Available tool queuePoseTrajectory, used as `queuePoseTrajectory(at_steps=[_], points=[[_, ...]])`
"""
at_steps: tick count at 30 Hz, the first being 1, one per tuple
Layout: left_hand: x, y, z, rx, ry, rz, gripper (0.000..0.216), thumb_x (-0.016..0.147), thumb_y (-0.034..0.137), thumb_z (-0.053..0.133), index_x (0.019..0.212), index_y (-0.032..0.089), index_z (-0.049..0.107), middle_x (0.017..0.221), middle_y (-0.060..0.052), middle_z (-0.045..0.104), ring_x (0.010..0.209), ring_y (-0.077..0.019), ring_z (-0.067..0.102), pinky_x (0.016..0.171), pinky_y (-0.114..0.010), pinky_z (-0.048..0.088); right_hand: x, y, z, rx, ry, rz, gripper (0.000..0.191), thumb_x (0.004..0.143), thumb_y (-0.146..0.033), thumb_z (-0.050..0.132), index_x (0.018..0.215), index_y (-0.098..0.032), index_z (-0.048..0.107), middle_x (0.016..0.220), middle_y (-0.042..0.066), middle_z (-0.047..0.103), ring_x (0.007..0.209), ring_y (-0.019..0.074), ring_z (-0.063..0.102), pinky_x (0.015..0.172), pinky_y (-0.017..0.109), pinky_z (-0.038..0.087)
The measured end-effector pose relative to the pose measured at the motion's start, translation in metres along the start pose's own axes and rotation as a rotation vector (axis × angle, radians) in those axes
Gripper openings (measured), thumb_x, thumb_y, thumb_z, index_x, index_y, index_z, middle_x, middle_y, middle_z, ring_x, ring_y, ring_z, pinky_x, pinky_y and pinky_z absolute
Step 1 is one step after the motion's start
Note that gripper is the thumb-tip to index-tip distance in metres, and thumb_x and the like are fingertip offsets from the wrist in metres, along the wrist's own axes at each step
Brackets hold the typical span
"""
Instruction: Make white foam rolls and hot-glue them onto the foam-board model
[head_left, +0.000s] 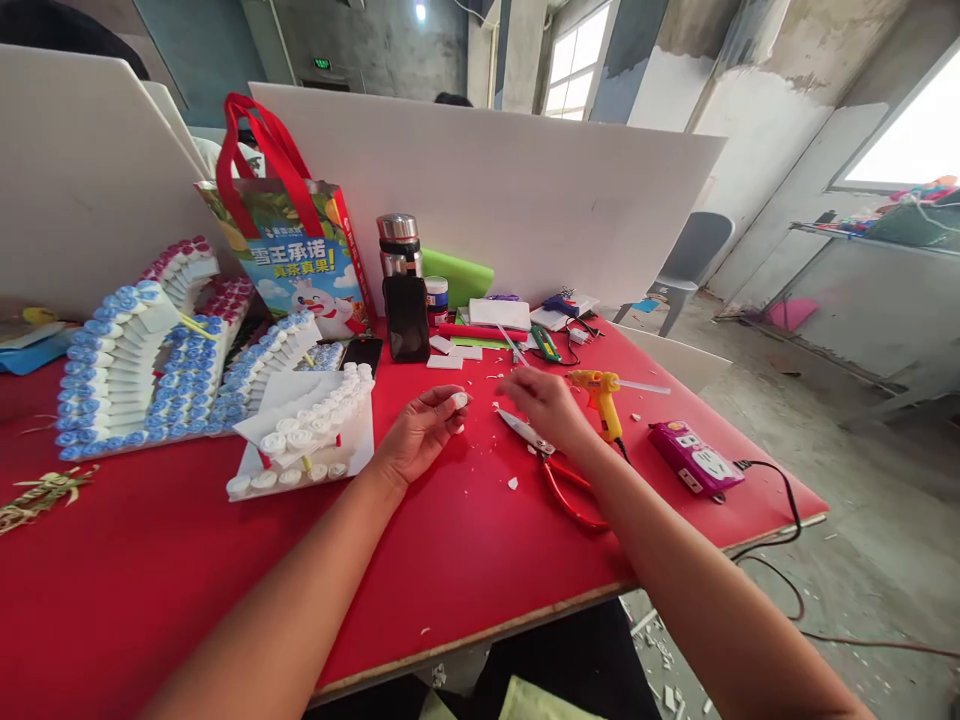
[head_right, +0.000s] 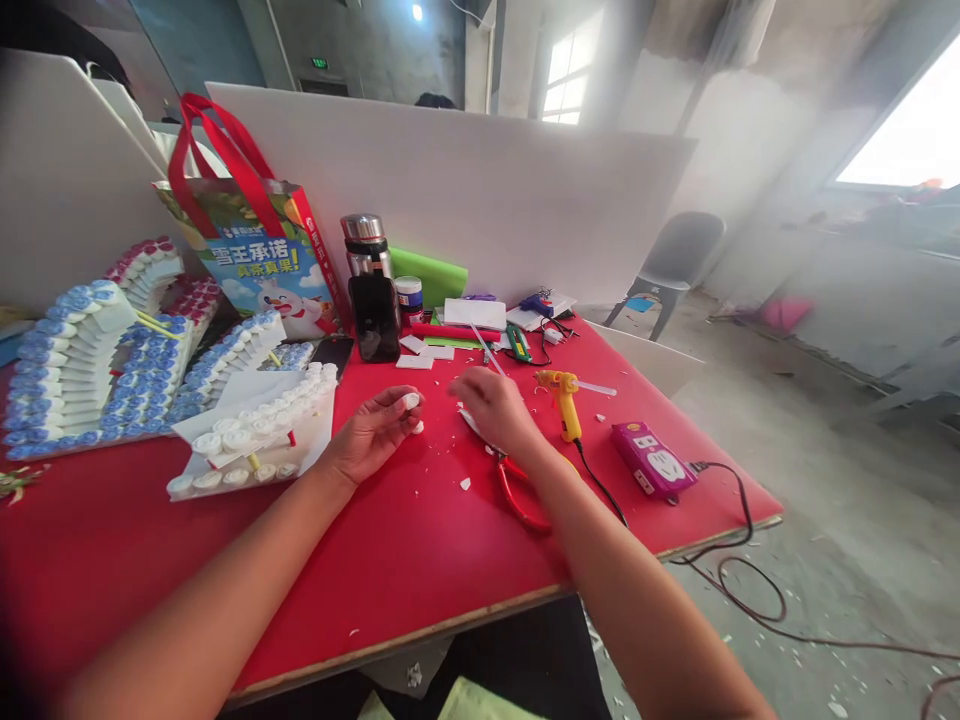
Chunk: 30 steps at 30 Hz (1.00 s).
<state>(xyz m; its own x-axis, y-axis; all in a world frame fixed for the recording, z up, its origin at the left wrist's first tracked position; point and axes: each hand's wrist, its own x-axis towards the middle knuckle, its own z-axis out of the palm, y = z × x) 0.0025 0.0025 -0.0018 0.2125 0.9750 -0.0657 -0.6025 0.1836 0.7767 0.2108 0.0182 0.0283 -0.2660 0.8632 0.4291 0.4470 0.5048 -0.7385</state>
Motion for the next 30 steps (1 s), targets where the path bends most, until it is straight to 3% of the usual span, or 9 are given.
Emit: queuePoseTrajectory(at_steps=[3, 6, 9, 16, 22, 30], points=[[0.003, 0.0, -0.004, -0.046, -0.01, 0.005, 0.026, 0.069, 0.016, 0.084, 0.093, 0.013, 0.076, 0.089, -0.006, 0.072, 0.073, -0.0111, 0.066, 0.068, -0.021, 0.055, 0.0, 0.027, 0.0, 0.106, 0.263, 0.179, 0.033, 0.092, -0.043, 0.054, 0.078, -0.015, 0.066, 0.056, -0.004, 0.049, 0.052, 0.0108, 0.044, 0.053, 0.024, 0.035], [0.005, -0.001, -0.003, -0.093, -0.032, -0.014, 0.027, 0.071, 0.019, 0.084, 0.095, 0.011, 0.074, 0.086, -0.006, 0.068, 0.071, -0.0102, 0.063, 0.064, -0.02, 0.053, -0.006, 0.036, 0.0, 0.106, 0.358, 0.237, 0.042, 0.092, -0.052, 0.053, 0.071, -0.016, 0.064, 0.05, -0.005, 0.04, 0.048, 0.0101, 0.035, 0.049, 0.024, 0.029], [0.008, -0.002, -0.002, -0.124, -0.007, -0.035, 0.029, 0.073, 0.024, 0.083, 0.097, 0.011, 0.073, 0.085, -0.005, 0.065, 0.069, -0.0096, 0.06, 0.061, -0.02, 0.051, -0.009, 0.034, 0.003, 0.052, 0.299, 0.226, 0.046, 0.093, -0.052, 0.052, 0.065, -0.017, 0.06, 0.049, -0.005, 0.037, 0.047, 0.0097, 0.032, 0.048, 0.025, 0.026], [0.012, -0.003, -0.007, -0.171, 0.039, -0.076, 0.027, 0.077, 0.029, 0.081, 0.095, 0.009, 0.072, 0.083, -0.006, 0.066, 0.068, -0.0092, 0.06, 0.061, -0.019, 0.051, -0.01, 0.032, 0.01, -0.038, 0.146, 0.129, 0.035, 0.096, -0.041, 0.05, 0.076, -0.017, 0.065, 0.059, -0.002, 0.053, 0.054, 0.0106, 0.043, 0.055, 0.024, 0.032], [0.009, -0.002, -0.008, -0.164, 0.043, -0.052, 0.025, 0.07, 0.015, 0.084, 0.092, 0.015, 0.075, 0.093, -0.006, 0.071, 0.073, -0.0091, 0.065, 0.068, -0.02, 0.054, -0.013, 0.032, 0.012, -0.081, 0.084, 0.13, 0.034, 0.096, -0.04, 0.05, 0.078, -0.016, 0.065, 0.062, -0.001, 0.057, 0.056, 0.0106, 0.044, 0.055, 0.024, 0.032], [0.011, -0.001, -0.012, -0.143, 0.083, -0.072, 0.035, 0.07, 0.01, 0.082, 0.104, 0.015, 0.075, 0.095, -0.006, 0.074, 0.073, -0.0094, 0.067, 0.067, -0.02, 0.056, -0.012, 0.032, 0.012, -0.051, 0.088, 0.149, 0.039, 0.096, -0.04, 0.051, 0.066, -0.017, 0.053, 0.058, -0.005, 0.042, 0.055, 0.0092, 0.034, 0.054, 0.024, 0.029]])
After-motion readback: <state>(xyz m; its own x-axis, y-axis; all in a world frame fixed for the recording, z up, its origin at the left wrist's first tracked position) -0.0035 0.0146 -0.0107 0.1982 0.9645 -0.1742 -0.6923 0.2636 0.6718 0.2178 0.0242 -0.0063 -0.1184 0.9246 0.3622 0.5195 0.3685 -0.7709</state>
